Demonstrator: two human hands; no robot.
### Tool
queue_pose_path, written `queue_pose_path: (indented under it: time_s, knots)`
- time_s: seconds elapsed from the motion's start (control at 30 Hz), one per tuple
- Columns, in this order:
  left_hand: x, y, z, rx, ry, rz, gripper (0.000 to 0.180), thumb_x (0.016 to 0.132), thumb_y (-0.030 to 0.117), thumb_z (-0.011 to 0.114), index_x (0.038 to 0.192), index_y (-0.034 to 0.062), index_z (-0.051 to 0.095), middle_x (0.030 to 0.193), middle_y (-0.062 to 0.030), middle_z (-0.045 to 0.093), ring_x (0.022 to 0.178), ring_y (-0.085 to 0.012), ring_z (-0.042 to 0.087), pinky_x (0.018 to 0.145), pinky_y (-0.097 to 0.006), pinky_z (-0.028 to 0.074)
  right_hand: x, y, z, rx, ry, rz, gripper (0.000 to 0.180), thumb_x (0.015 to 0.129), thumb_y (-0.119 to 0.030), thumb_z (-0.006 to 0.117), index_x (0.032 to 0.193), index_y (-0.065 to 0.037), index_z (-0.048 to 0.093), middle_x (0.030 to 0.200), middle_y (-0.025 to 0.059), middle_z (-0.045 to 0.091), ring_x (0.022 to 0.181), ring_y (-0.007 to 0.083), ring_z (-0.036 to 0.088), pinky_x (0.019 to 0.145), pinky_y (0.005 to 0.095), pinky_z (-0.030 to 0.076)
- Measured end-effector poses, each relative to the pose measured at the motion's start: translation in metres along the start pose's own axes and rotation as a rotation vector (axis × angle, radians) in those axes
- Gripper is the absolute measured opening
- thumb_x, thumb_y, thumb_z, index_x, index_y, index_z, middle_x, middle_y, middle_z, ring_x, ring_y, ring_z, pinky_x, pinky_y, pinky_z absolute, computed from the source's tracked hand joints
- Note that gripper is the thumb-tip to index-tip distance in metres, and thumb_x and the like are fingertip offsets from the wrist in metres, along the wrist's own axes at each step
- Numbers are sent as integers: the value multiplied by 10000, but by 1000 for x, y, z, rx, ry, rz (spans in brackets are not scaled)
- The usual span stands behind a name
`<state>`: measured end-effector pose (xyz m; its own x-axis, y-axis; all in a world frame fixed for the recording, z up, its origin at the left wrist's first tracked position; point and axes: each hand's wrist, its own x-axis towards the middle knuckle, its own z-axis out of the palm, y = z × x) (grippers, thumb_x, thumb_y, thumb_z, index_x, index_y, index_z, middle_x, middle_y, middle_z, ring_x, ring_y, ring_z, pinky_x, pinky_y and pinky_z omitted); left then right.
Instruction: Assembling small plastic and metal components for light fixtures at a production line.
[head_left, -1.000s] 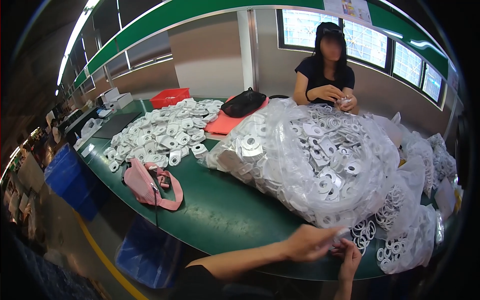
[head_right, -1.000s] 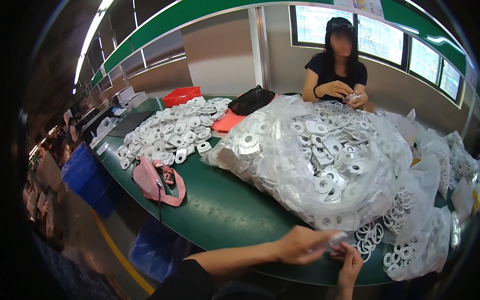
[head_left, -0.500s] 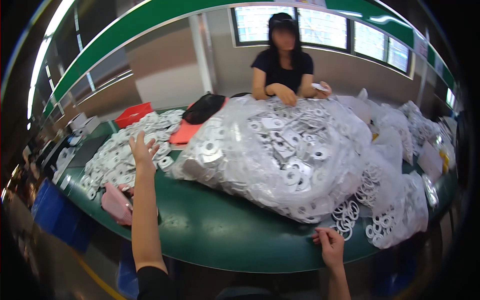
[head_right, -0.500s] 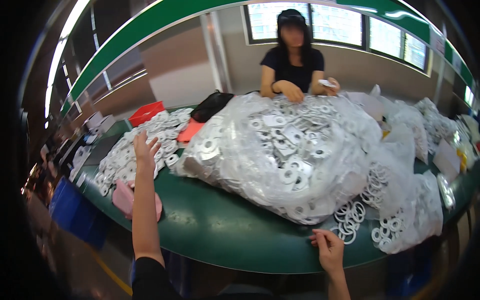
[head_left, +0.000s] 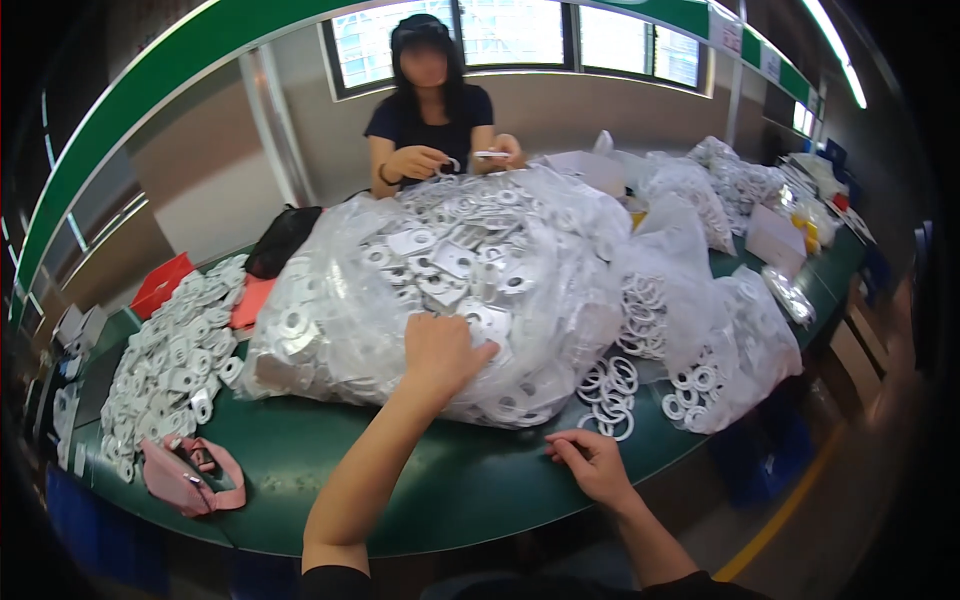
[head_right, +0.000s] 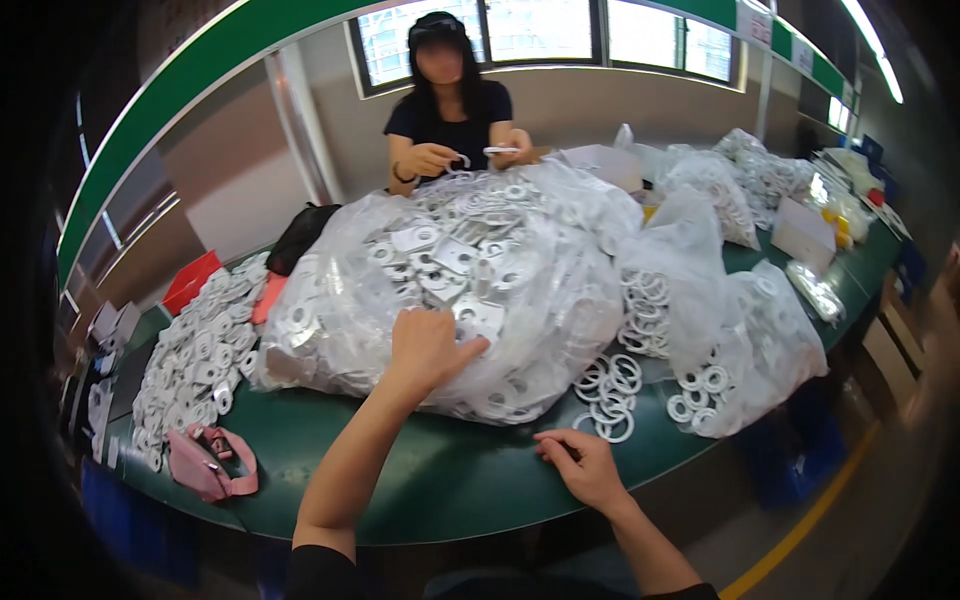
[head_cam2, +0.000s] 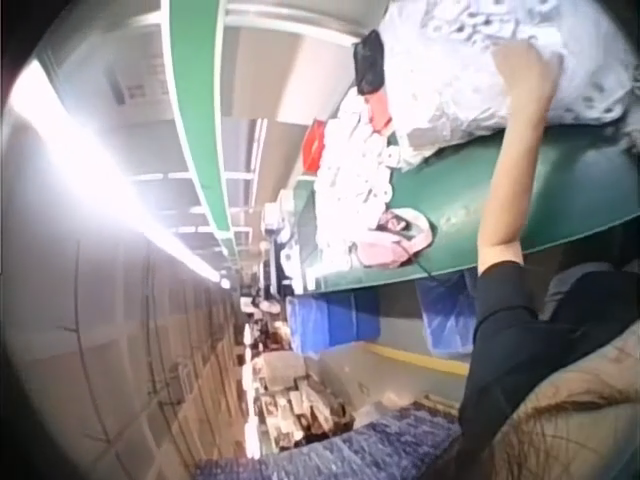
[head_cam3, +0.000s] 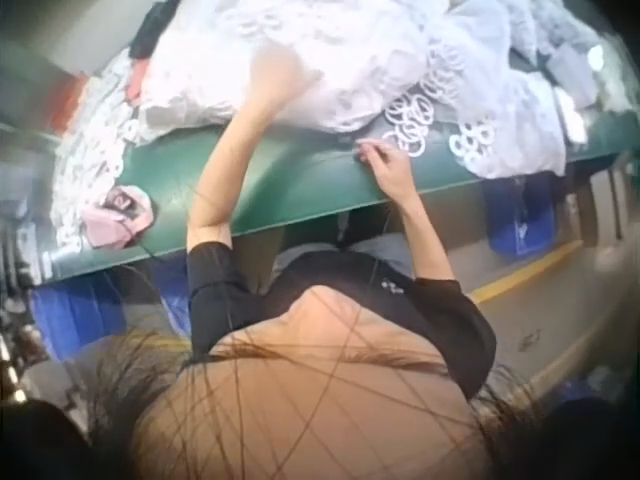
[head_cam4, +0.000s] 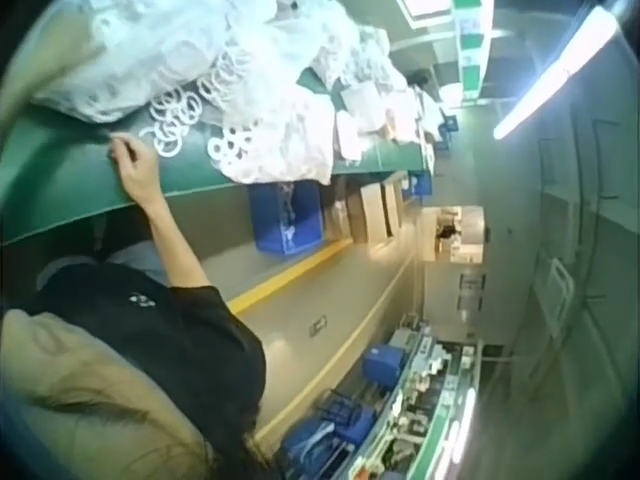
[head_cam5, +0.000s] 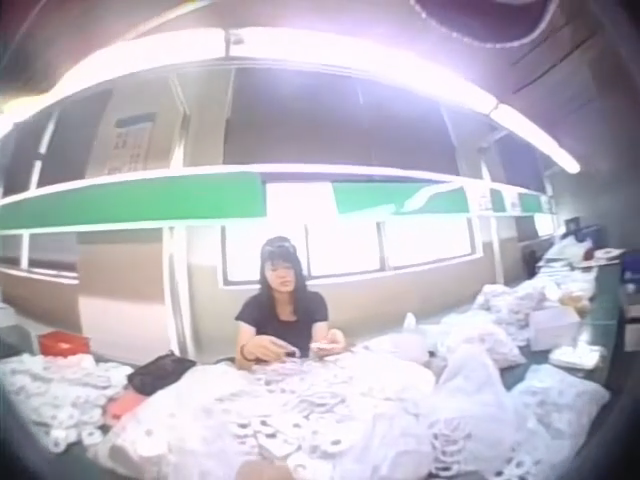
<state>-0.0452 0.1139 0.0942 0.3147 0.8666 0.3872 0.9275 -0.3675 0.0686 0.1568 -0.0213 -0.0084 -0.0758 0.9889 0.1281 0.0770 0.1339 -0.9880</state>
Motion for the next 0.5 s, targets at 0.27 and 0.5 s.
queue_pose_path:
  time_s: [0.27,0.5]
  knots:
    - [-2,3,1,-744,343,-119,613,745,207,692,1242,-49,442,987,-220,614,971,-303,583,878,-378,413,0,-11,-27,-586,573,-531,134,755,23,616,883,-17,621,835,113,621,775,276,590,689,324,464]
    - [-61,47,-32,-1608,175,305,643,789,-43,589,1357,-32,288,1361,-153,372,1223,-244,410,1034,-373,310,-15,-7,-101,-1102,748,-291,252,695,-29,656,941,-29,605,890,116,586,906,298,526,823,394,380]
